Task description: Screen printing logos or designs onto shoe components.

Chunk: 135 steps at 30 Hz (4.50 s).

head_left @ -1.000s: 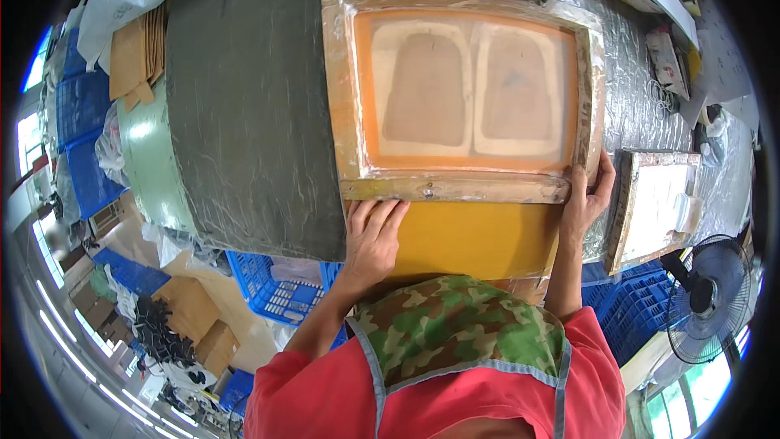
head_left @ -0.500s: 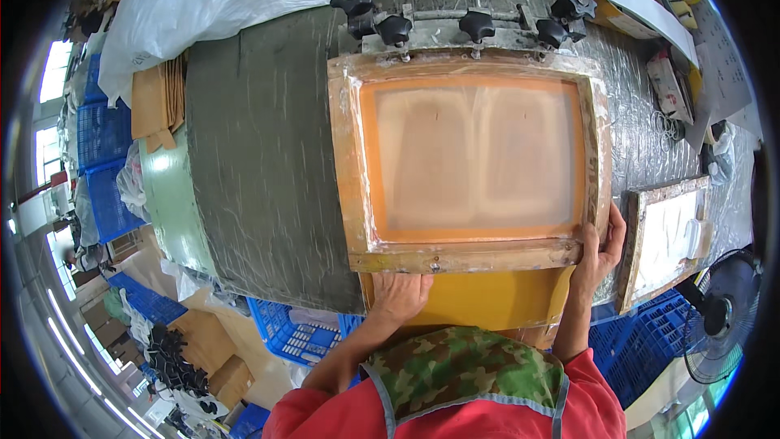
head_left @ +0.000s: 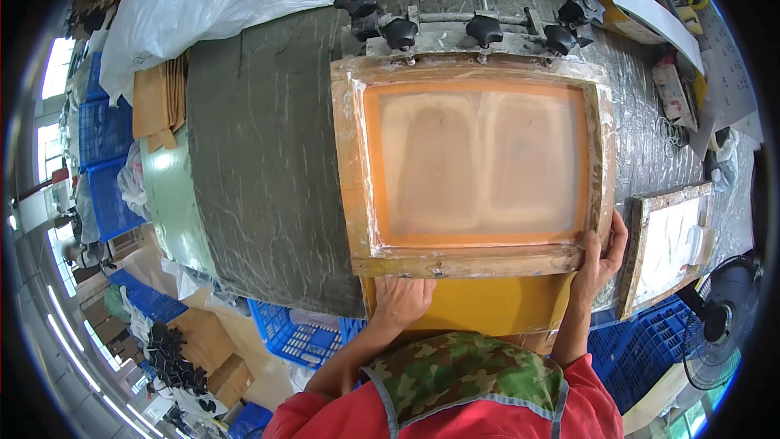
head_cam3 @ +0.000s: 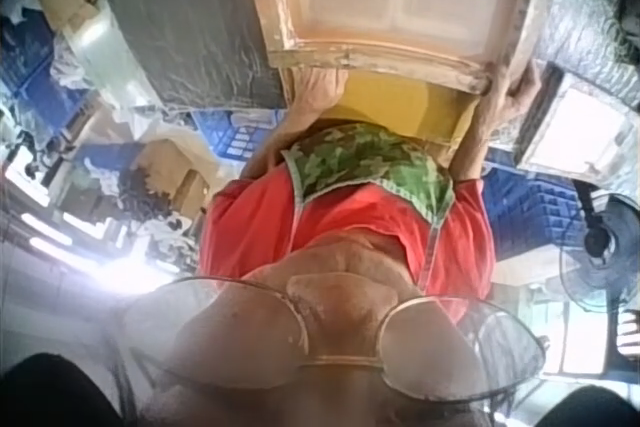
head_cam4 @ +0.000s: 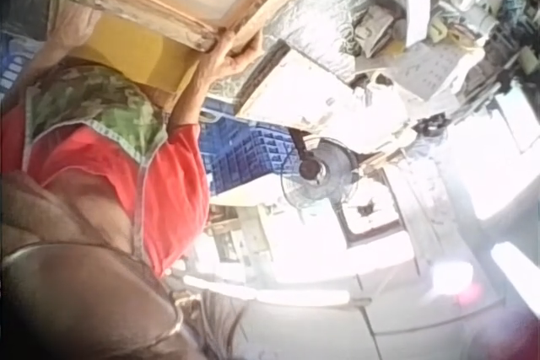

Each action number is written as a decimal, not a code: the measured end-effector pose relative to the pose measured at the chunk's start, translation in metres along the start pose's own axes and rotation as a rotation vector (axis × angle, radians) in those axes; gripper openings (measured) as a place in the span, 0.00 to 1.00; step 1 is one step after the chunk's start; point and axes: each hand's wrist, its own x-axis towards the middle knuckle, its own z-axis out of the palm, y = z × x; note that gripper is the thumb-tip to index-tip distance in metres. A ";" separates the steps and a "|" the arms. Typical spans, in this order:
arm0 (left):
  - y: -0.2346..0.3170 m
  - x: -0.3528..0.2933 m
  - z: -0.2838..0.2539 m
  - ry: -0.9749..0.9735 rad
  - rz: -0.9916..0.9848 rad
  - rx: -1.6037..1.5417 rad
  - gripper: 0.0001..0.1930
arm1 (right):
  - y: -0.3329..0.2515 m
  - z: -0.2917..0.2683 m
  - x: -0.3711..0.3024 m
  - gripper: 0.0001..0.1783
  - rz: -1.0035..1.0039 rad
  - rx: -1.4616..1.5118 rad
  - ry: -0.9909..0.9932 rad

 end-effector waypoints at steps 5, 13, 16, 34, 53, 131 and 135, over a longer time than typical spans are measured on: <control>0.001 0.002 -0.001 0.025 0.008 -0.022 0.21 | -0.002 0.002 0.000 0.25 0.008 -0.003 0.008; -0.001 0.002 0.001 0.050 0.023 -0.017 0.21 | -0.002 0.003 0.000 0.25 0.001 -0.030 0.013; 0.000 0.001 0.001 0.048 0.012 -0.024 0.21 | 0.001 0.002 0.001 0.25 -0.009 -0.032 0.010; 0.001 0.002 0.001 -0.006 -0.038 0.005 0.23 | 0.004 -0.001 0.001 0.25 -0.011 0.008 -0.008; -0.001 -0.010 0.002 0.000 -0.002 0.033 0.25 | -0.002 0.002 0.001 0.23 0.005 0.036 0.020; 0.000 -0.022 -0.007 0.270 0.217 -0.148 0.24 | 0.023 0.000 0.001 0.26 -0.056 -0.025 -0.020; 0.002 -0.021 -0.011 0.182 0.233 -0.085 0.24 | 0.020 0.000 0.002 0.26 -0.080 -0.072 -0.012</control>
